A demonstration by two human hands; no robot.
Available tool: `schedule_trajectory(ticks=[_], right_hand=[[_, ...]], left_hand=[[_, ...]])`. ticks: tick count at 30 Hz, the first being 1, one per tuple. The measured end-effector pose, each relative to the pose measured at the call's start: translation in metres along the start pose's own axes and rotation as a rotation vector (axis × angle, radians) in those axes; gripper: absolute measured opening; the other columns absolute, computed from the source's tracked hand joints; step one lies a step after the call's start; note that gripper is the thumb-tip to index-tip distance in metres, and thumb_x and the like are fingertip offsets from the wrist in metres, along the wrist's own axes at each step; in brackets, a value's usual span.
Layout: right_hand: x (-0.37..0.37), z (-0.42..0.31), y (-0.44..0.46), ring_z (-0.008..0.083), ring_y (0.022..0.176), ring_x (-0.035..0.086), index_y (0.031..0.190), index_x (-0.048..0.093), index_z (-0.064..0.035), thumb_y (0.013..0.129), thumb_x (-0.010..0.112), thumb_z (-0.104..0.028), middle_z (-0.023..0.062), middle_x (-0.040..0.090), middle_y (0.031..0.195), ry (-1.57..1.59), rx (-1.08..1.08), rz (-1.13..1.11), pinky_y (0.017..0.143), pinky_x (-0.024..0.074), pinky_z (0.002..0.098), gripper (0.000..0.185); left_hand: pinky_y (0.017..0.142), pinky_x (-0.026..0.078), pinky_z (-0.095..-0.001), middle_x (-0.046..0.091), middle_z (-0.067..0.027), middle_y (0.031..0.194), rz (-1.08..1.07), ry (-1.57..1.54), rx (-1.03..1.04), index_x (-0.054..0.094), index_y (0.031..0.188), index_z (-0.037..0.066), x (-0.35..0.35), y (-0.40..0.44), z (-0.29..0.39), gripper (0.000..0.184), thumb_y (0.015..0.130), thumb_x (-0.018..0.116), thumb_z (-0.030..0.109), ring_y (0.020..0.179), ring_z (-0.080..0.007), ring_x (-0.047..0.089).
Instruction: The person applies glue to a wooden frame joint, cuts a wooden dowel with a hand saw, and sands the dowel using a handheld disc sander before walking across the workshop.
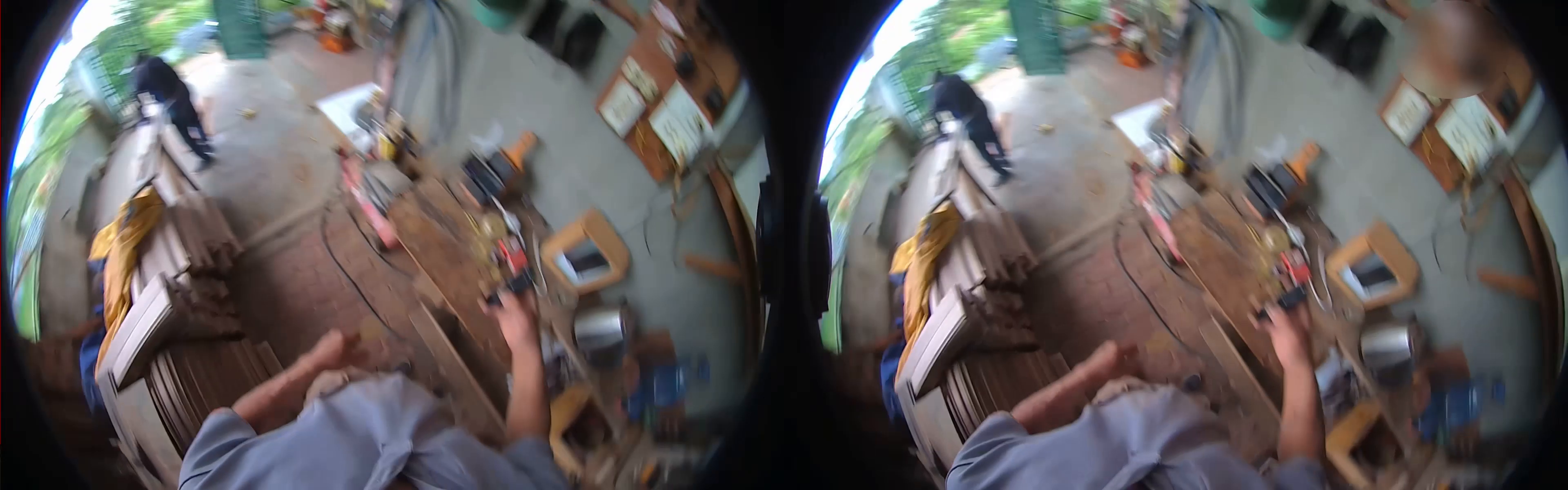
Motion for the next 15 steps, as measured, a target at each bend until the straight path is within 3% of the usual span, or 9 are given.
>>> schedule_trajectory(ticks=[1, 2, 3, 4, 5, 8, 10, 12, 15], right_hand=[[0.033, -0.012, 0.015, 0.0301, 0.117, 0.068, 0.150, 0.046, -0.0176, 0.097, 0.069, -0.008, 0.0031, 0.058, 0.135, -0.102, -0.024, 0.049, 0.083, 0.0617, 0.0456, 0.058], [0.052, -0.013, 0.028, 0.0305, 0.116, 0.068, 0.152, 0.043, -0.0179, 0.096, 0.070, -0.010, 0.0042, 0.058, 0.130, -0.097, -0.074, 0.035, 0.082, 0.0617, 0.0453, 0.062], [0.069, -0.018, 0.041, 0.0313, 0.115, 0.069, 0.159, 0.034, -0.0186, 0.096, 0.070, -0.011, 0.0058, 0.058, 0.127, -0.078, -0.123, -0.028, 0.083, 0.0627, 0.0445, 0.072], [0.091, -0.029, 0.047, 0.0321, 0.114, 0.070, 0.163, 0.026, -0.0190, 0.096, 0.071, -0.011, 0.0085, 0.058, 0.127, -0.057, -0.199, -0.064, 0.082, 0.0647, 0.0430, 0.081], [0.104, -0.037, 0.055, 0.0320, 0.112, 0.071, 0.165, 0.021, -0.0188, 0.095, 0.073, -0.011, 0.0097, 0.058, 0.127, -0.076, -0.250, -0.101, 0.082, 0.0666, 0.0425, 0.087], [0.135, -0.052, 0.057, 0.0263, 0.107, 0.072, 0.165, 0.018, -0.0175, 0.092, 0.074, -0.004, 0.0106, 0.058, 0.125, -0.054, -0.288, -0.105, 0.083, 0.0653, 0.0399, 0.093], [0.140, -0.052, 0.057, 0.0250, 0.104, 0.073, 0.163, 0.022, -0.0152, 0.091, 0.075, -0.005, 0.0100, 0.059, 0.124, -0.059, -0.324, -0.105, 0.083, 0.0648, 0.0379, 0.090], [0.146, -0.050, 0.056, 0.0233, 0.113, 0.069, 0.160, 0.028, -0.0116, 0.090, 0.077, -0.006, 0.0093, 0.059, 0.126, -0.091, -0.297, -0.110, 0.091, 0.0615, 0.0357, 0.086], [0.159, -0.055, 0.051, 0.0212, 0.134, 0.054, 0.159, 0.031, -0.0089, 0.091, 0.077, -0.007, 0.0057, 0.050, 0.141, -0.180, -0.457, -0.153, 0.110, 0.0502, 0.0377, 0.082]], left_hand=[[0.085, 0.056, -0.0422, 0.068, -0.0084, 0.104, 0.005, -0.895, -0.256, 0.070, 0.112, -0.001, 0.001, 0.016, 0.001, 0.024, 0.099, 0.070, 0.018, 0.096, -0.0295, 0.067], [0.076, 0.057, -0.0495, 0.070, -0.0253, 0.091, 0.054, -0.115, 0.278, 0.069, 0.111, 0.001, -0.028, 0.044, 0.026, 0.040, 0.090, 0.075, 0.034, 0.085, -0.0449, 0.068], [0.075, 0.056, -0.0495, 0.070, -0.0263, 0.091, 0.103, 0.278, 0.245, 0.069, 0.115, 0.001, -0.064, 0.023, 0.120, 0.042, 0.090, 0.076, 0.033, 0.088, -0.0441, 0.070], [0.074, 0.056, -0.0488, 0.071, -0.0267, 0.093, 0.138, 0.262, 0.323, 0.068, 0.119, 0.002, -0.082, 0.028, 0.151, 0.042, 0.090, 0.075, 0.033, 0.089, -0.0443, 0.071], [0.073, 0.055, -0.0468, 0.071, -0.0255, 0.095, 0.044, 0.280, 0.129, 0.068, 0.120, 0.002, -0.093, 0.035, 0.169, 0.042, 0.091, 0.077, 0.031, 0.086, -0.0424, 0.072], [0.073, 0.055, -0.0441, 0.071, -0.0237, 0.096, 0.138, 0.178, 0.362, 0.067, 0.120, 0.001, -0.125, 0.033, 0.212, 0.041, 0.091, 0.078, 0.028, 0.080, -0.0367, 0.072], [0.078, 0.055, -0.0407, 0.073, -0.0207, 0.104, 0.073, 0.103, 0.290, 0.067, 0.123, 0.001, -0.130, 0.037, 0.217, 0.042, 0.091, 0.079, 0.026, 0.085, -0.0296, 0.072], [0.083, 0.056, -0.0392, 0.074, -0.0185, 0.109, 0.129, 0.057, 0.490, 0.066, 0.129, 0.001, -0.140, 0.029, 0.238, 0.046, 0.092, 0.079, 0.026, 0.094, -0.0241, 0.071], [0.093, 0.056, -0.0387, 0.073, -0.0151, 0.121, 0.041, -0.111, 0.534, 0.063, 0.140, 0.001, -0.140, 0.021, 0.252, 0.053, 0.096, 0.077, 0.027, 0.110, -0.0249, 0.070]])
Point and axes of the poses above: each hand's wrist, its own y-axis towards the middle knuckle, its own x-axis out of the palm, z = x × y, the point moved 9 cm from there along y, towards the middle knuckle
